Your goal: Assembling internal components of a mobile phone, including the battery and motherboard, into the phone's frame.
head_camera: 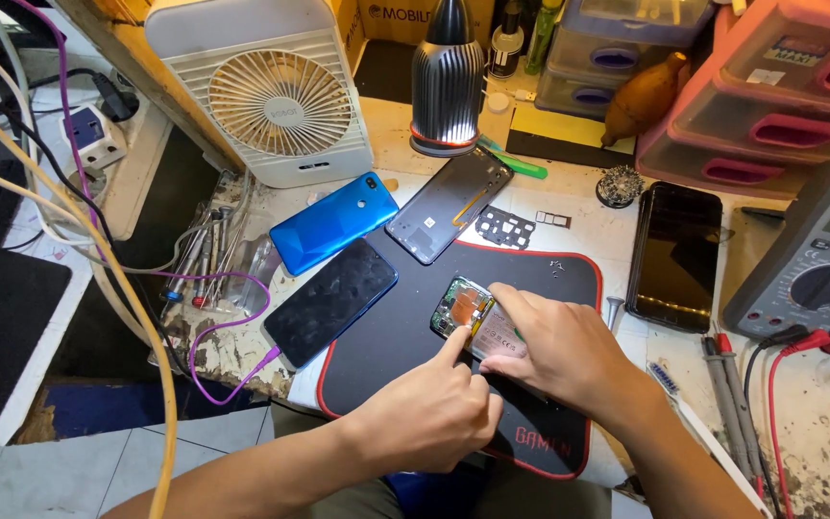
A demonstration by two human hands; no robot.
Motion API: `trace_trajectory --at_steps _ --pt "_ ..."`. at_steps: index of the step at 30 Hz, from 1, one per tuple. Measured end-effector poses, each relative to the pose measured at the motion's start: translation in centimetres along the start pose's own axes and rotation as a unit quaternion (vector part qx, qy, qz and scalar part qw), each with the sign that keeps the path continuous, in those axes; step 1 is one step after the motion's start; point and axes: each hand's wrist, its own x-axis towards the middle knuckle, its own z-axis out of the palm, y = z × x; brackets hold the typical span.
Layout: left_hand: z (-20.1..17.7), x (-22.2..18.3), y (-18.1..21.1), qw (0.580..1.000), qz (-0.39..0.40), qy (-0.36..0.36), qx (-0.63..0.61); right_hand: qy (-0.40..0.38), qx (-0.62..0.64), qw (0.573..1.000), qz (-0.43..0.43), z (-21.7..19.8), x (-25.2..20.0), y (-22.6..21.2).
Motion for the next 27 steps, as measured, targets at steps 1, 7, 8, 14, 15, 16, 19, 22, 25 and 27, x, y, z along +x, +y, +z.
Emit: trace_trajectory --at_steps 1,7,8,14,15,16,19,22,25,27 --pt "0.0 0.1 -0.1 1.000 0.002 0.000 0.000 0.001 0.001 1.000 0.001 0.2 0.0 0.1" --pt "0.2 0.6 -1.1 1.000 0.012 -0.001 0.024 0.059 -0.048 0.994 -0.082 0.5 -0.3 0.2" --pt "0.2 0.7 -1.2 0.999 0.018 -0.014 0.023 0.059 -0.043 0.994 -0.080 0.5 -0.4 0.1" --pt "0.1 0.5 -1.2 1.000 0.022 0.000 0.017 0.057 -0.047 0.994 -0.079 0.5 -0.5 -0.1" --pt "0.0 0.4 -1.2 1.000 0.023 0.008 0.014 0.059 -0.042 0.994 -0.083 0.4 -0.5 -0.1" --pt "-0.1 0.4 -1.4 1.000 0.023 0.009 0.015 0.061 -0.043 0.994 -0.082 0.3 -0.4 0.0" --pt "0.0 0.1 -1.5 0.999 0.015 0.023 -0.020 0.063 -0.037 0.993 -0.089 0.3 -0.5 -0.1" --pt "0.2 -0.3 -1.6 0.995 0.006 0.054 -0.081 0.057 -0.020 0.995 -0.085 0.1 -0.5 -0.2" --pt "0.1 -0.9 -1.3 0.994 0.000 0.064 -0.088 0.061 -0.025 0.993 -0.093 0.3 -0.5 0.0" --pt "0.3 -1.4 -1.2 0.989 -0.021 0.083 -0.120 0.058 -0.017 0.994 -0.086 0.3 -0.4 0.1"
